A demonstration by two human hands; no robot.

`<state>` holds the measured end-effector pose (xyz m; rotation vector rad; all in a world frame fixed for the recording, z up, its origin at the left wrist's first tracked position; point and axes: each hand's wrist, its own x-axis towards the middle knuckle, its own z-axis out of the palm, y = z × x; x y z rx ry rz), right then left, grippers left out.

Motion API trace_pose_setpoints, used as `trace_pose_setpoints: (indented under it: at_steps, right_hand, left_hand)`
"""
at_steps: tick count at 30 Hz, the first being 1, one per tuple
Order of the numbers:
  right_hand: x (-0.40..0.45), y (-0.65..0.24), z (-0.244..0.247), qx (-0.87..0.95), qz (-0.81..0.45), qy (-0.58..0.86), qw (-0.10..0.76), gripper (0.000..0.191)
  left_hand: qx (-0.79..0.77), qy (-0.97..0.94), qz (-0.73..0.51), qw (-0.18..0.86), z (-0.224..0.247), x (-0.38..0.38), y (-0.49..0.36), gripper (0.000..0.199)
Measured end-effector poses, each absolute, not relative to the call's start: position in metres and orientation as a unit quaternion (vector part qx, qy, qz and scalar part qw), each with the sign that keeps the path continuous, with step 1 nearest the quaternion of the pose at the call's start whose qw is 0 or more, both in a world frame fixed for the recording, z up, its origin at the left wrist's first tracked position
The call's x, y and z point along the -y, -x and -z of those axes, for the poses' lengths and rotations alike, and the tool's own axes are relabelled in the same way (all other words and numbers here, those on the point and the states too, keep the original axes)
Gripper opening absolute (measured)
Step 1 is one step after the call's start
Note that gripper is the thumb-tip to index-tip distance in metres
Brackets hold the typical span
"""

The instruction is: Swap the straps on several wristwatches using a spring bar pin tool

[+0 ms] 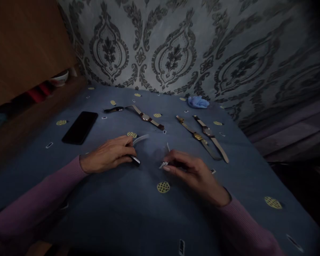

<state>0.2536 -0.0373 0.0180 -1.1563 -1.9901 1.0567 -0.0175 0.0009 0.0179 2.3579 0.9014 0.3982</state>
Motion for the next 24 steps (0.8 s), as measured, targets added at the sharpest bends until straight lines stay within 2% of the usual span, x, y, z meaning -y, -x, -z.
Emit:
trace_pose_setpoints:
  at_steps: [2, 4, 8, 10, 17, 24]
  right_hand:
    - [0.039, -0.251, -0.024, 0.684, -0.472, 0.433, 0.349, 0.019]
    - [0.041, -0.248, -0.028, 0.625, -0.556, 0.405, 0.369, 0.021]
    - [0.044, -0.242, -0.022, 0.544, -0.679, 0.323, 0.373, 0.027]
    - [0.047, -0.238, -0.015, 0.513, -0.722, 0.281, 0.369, 0.025]
    - [0.053, -0.233, -0.008, 0.470, -0.763, 0.248, 0.368, 0.022]
    - [0.054, -0.233, -0.002, 0.475, -0.763, 0.258, 0.356, 0.029]
  left_hand:
    - [-0.322, -0.873, -0.170, 0.325, -0.029, -0.001, 0.015, 0.018]
    - [-0.298, -0.842, -0.179, 0.412, -0.039, 0.001, 0.011, 0.021]
    - [-0.262, -0.722, -0.179, 0.615, -0.039, 0.012, -0.001, 0.031]
    - [-0.255, -0.674, -0.190, 0.667, -0.030, 0.017, -0.006, 0.036]
    - [-0.236, -0.620, -0.174, 0.728, -0.014, 0.026, -0.015, 0.040]
    - [-0.222, -0.593, -0.184, 0.752, -0.005, 0.029, -0.016, 0.038]
